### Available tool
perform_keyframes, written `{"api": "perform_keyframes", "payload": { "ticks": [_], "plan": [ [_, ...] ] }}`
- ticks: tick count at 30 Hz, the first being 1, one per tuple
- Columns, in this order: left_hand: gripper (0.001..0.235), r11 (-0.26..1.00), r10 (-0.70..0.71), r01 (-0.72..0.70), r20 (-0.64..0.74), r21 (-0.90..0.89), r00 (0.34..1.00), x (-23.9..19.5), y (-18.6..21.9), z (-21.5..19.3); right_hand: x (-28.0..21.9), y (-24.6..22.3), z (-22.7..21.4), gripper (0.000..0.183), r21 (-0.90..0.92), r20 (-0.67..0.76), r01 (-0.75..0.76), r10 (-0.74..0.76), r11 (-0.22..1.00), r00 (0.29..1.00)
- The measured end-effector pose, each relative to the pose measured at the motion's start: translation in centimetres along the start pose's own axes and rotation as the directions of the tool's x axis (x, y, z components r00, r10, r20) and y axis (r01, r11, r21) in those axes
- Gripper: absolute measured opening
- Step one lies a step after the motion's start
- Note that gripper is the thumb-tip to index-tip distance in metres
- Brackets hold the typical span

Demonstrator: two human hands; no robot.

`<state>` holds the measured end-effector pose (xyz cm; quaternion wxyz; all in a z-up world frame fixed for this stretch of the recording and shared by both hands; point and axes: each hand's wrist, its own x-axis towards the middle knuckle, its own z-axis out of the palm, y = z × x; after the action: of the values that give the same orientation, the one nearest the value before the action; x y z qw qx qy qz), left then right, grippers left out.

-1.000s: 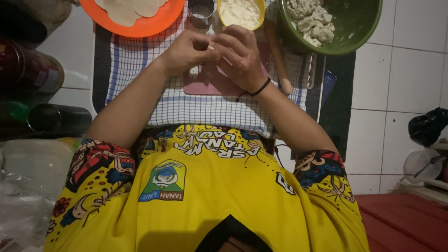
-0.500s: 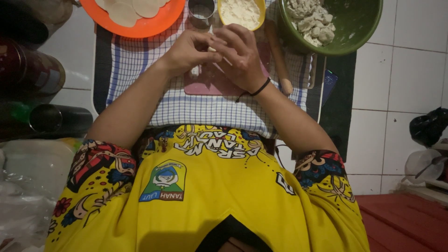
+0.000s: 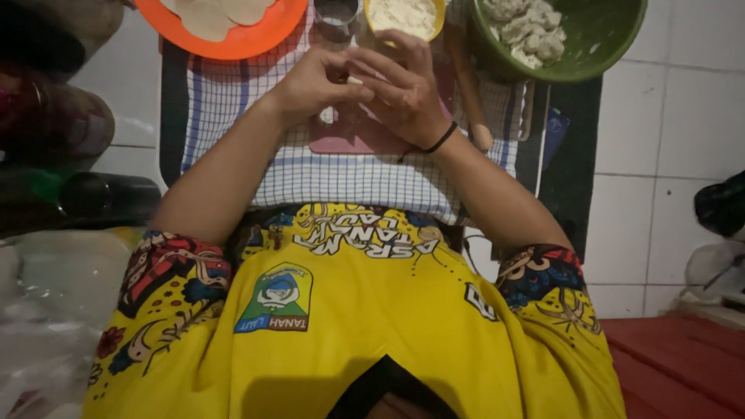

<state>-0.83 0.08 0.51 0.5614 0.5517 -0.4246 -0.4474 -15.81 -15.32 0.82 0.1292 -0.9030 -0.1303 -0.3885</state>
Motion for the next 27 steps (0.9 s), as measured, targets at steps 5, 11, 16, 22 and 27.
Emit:
{"api": "perform_keyframes", "payload": {
  "ticks": [5, 11, 16, 22, 27],
  "plan": [
    [0.027, 0.995, -0.097, 0.097, -0.034, 0.006, 0.995, -0.3, 1.6, 0.7, 0.6, 0.1, 0.0, 0.023, -0.077, -0.068, 0.042, -0.047, 0.996, 0.997],
    [0.033, 1.0, -0.017, 0.017, 0.001, -0.017, 1.0, 0.2, -0.6, -0.4, 0.9, -0.3, -0.7, 0.022, -0.069, -0.057, 0.041, -0.045, 0.997, 0.997],
    [0.023, 0.987, 0.058, -0.057, -0.001, 0.148, 0.998, 0.3, -0.1, 0.3, 0.1, 0.5, -0.4, 0.015, -0.057, -0.031, -0.011, 0.01, 0.998, 0.999],
    [0.038, 0.996, -0.007, 0.001, -0.069, -0.087, 0.998, -0.2, 2.1, 1.4, 0.6, 0.5, -0.7, 0.03, -0.007, -0.085, -0.007, 0.006, 1.0, 0.996],
    [0.035, 0.979, -0.133, 0.094, -0.219, -0.18, 0.967, -0.2, 3.4, 2.3, 1.1, 0.8, -0.5, 0.027, 0.036, -0.027, -0.038, 0.039, 0.999, 0.999]
  ]
}}
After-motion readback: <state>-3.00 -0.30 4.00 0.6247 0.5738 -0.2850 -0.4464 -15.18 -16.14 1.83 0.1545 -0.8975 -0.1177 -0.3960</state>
